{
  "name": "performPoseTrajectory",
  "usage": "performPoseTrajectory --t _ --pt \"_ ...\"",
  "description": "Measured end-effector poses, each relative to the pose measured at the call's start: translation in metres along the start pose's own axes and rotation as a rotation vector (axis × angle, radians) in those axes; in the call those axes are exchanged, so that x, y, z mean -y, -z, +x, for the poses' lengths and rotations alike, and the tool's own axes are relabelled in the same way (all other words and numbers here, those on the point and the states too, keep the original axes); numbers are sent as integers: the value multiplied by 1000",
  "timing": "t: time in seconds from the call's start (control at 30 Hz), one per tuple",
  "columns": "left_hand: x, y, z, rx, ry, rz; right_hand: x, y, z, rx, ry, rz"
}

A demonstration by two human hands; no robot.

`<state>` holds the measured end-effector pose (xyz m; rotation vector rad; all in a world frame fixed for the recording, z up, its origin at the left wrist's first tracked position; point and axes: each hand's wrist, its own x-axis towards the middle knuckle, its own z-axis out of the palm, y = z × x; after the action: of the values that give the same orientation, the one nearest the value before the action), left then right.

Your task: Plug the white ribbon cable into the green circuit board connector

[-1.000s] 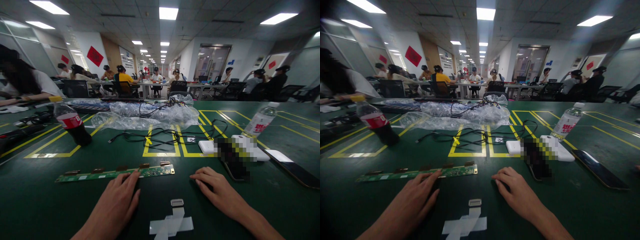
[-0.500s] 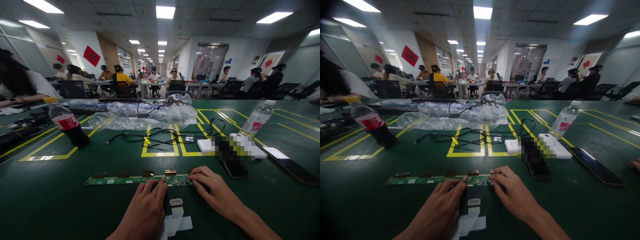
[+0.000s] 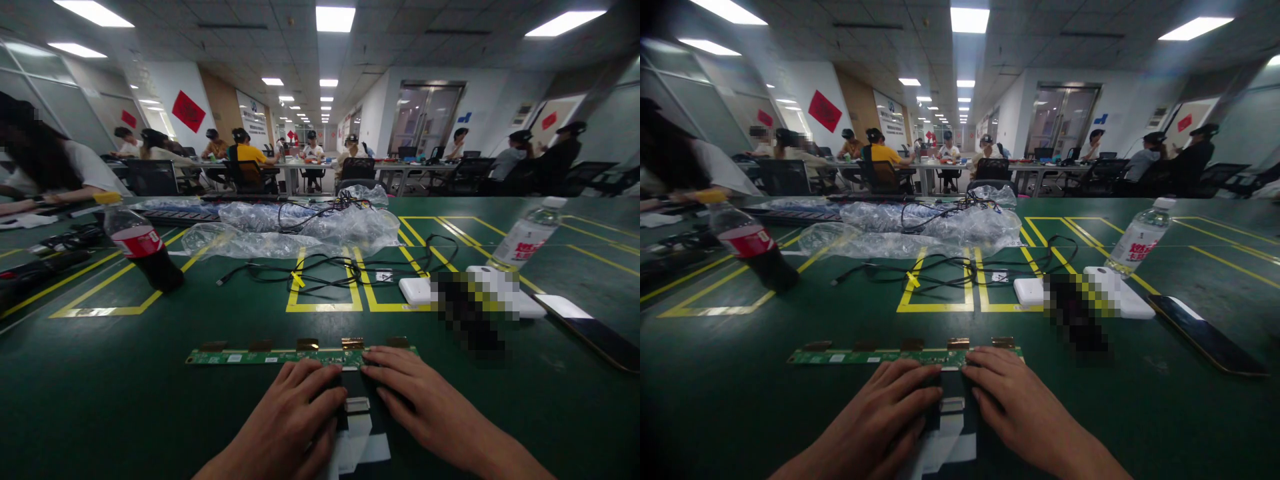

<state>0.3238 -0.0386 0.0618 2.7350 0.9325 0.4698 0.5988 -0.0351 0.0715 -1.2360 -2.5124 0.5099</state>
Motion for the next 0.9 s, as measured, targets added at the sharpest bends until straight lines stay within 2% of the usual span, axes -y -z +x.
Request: performPoseTrajectory --t 0.1,0.17,0.33,0.47,0.67,0.9 --pt "0 -1 1 11 -94 14 -2 2 0 5 -6 -6" --pt "1 0 1 19 -107 30 -2 2 0 7 -9 -13" --pt "10 4 -3 88 -38 74 1 5 -1 64 -7 -46" --pt "17 5 -5 96 17 59 3 8 -2 107 -2 -64" --pt "14 5 -3 116 103 42 4 8 -2 117 -4 -54" --pt "11 10 -2 98 95 29 5 6 -2 91 -2 -41"
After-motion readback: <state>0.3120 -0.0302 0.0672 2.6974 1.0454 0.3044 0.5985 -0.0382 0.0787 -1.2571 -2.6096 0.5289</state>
